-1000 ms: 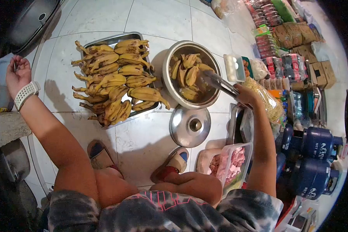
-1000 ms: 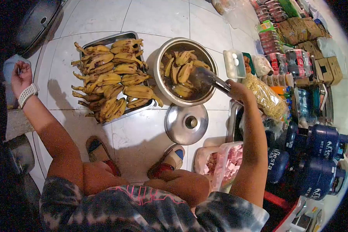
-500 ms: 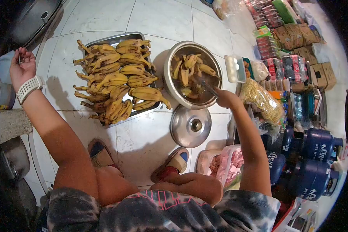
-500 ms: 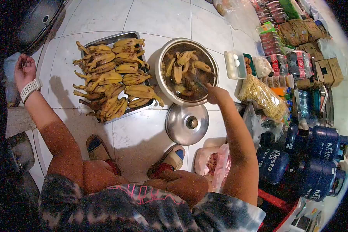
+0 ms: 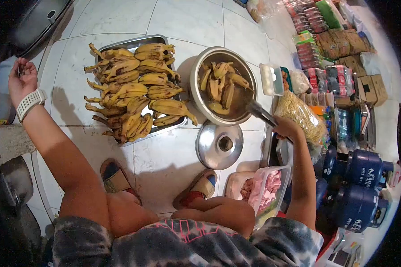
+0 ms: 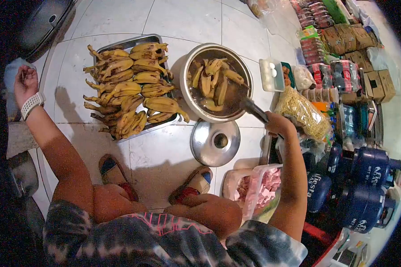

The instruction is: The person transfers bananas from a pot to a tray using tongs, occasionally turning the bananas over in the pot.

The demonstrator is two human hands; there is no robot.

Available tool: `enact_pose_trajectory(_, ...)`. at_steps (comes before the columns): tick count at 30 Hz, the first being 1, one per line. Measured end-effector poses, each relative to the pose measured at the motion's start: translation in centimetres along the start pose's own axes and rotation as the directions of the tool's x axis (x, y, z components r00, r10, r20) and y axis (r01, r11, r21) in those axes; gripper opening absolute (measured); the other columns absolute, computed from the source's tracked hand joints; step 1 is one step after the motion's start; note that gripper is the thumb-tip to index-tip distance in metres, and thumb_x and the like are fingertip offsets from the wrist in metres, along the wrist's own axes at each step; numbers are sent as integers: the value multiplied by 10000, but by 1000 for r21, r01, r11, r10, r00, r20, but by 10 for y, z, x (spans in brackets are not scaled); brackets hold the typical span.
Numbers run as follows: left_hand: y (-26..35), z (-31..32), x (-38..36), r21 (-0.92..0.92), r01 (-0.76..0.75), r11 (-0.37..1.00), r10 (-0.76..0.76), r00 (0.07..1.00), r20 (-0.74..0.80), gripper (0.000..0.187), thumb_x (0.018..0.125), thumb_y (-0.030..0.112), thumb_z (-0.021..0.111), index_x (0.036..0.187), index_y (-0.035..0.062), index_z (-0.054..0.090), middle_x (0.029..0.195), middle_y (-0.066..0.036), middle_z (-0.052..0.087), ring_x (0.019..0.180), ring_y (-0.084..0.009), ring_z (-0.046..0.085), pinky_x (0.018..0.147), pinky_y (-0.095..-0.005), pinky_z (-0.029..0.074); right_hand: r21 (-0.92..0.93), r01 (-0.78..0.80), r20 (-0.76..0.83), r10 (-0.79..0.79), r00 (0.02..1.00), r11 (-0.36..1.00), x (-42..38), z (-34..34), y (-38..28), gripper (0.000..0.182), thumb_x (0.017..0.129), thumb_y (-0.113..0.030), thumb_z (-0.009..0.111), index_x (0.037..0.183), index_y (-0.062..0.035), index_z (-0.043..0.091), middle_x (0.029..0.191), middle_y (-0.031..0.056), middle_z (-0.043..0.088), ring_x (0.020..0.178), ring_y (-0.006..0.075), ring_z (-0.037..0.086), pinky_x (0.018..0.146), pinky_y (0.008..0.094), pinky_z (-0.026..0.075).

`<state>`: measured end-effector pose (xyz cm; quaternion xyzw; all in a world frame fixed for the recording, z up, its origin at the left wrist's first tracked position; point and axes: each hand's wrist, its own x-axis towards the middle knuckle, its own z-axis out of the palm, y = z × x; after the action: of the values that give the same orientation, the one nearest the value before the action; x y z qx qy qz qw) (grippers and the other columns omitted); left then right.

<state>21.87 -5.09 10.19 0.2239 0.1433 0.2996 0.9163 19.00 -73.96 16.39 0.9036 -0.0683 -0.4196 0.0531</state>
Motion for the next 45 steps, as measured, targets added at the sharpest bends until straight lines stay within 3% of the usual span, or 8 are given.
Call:
enact_pose_trajectory(1, -1, -1, 2, 2, 7, 1000, -7, 1000, 17, 86, 698, -4, 470, 776, -36, 455, 709, -113, 501, 637, -181, 465, 592, -264, 364, 279, -75, 16, 73, 997, 957, -2, -2, 2, 309, 649, -33, 424, 952, -24, 360, 607, 126, 500, 458, 189, 520, 330, 274, 394)
enact_pose_trajectory(11, -29, 36, -25, 35, 19, 999, -18, 1000, -15, 66, 705, 3, 482, 758, -26, 456, 705, -87, 485, 657, -155, 471, 581, -244, 370, 541, -99, -7, 122, 992, 835, 55, 17, -38, 324, 692, -66, 404, 1010, -45, 345, 671, 100, 506, 465, 159, 520, 343, 258, 386)
enact_pose_trajectory(22, -30, 35, -24, 106, 17, 994, -17, 1000, 3, 94, 704, 18, 493, 786, -12, 458, 721, -72, 498, 665, -142, 480, 561, -233, 381, 408, 7, -70, 24, 997, 913, 125, 44, -30, 358, 713, -138, 387, 1045, -35, 303, 607, 141, 509, 413, 211, 476, 352, 335, 377)
enact_pose_trajectory(24, -32, 35, -23, 109, 28, 994, -28, 1000, 2, 106, 705, 20, 493, 799, -10, 455, 724, -69, 497, 664, -138, 480, 562, -230, 383, 495, 8, -36, 11, 999, 869, 121, 34, -23, 234, 720, -131, 383, 940, -52, 381, 531, 84, 496, 381, 166, 451, 310, 284, 362)
enact_pose_trajectory(26, -37, 42, -30, 126, 29, 992, -31, 999, 13, 118, 704, 24, 496, 810, -5, 453, 727, -63, 494, 665, -134, 481, 561, -228, 388, 867, -189, 139, 140, 980, 462, 128, 32, -2, 143, 725, -124, 378, 821, -53, 457, 515, 76, 496, 380, 160, 447, 325, 269, 378)
enact_pose_trajectory(31, -45, 41, -26, 144, 60, 988, -65, 997, 29, 87, 698, 30, 506, 773, 6, 469, 730, -58, 504, 662, -127, 486, 545, -216, 391, 315, -31, 148, -17, 989, 949, 136, 15, -20, 160, 726, -165, 408, 670, -55, 509, 541, 83, 516, 413, 157, 476, 354, 277, 390)
enact_pose_trajectory(42, -57, 63, -53, 189, 42, 981, -39, 999, -17, 101, 695, 46, 507, 782, 14, 467, 726, -47, 496, 642, -116, 472, 542, -209, 389, 388, 156, -383, 5, 924, 909, 181, 41, -36, 450, 750, -403, 353, 758, 8, 539, 728, 195, 532, 681, 355, 490, 589, 367, 385)
enact_pose_trajectory(45, -51, 57, -50, 190, 38, 981, -39, 999, 2, 100, 693, 40, 506, 779, 11, 466, 730, -54, 500, 637, -119, 477, 547, -212, 393, 608, 26, -248, 158, 956, 793, 133, 18, -40, 385, 741, -325, 421, 715, 44, 529, 559, 94, 487, 447, 205, 441, 412, 313, 339)
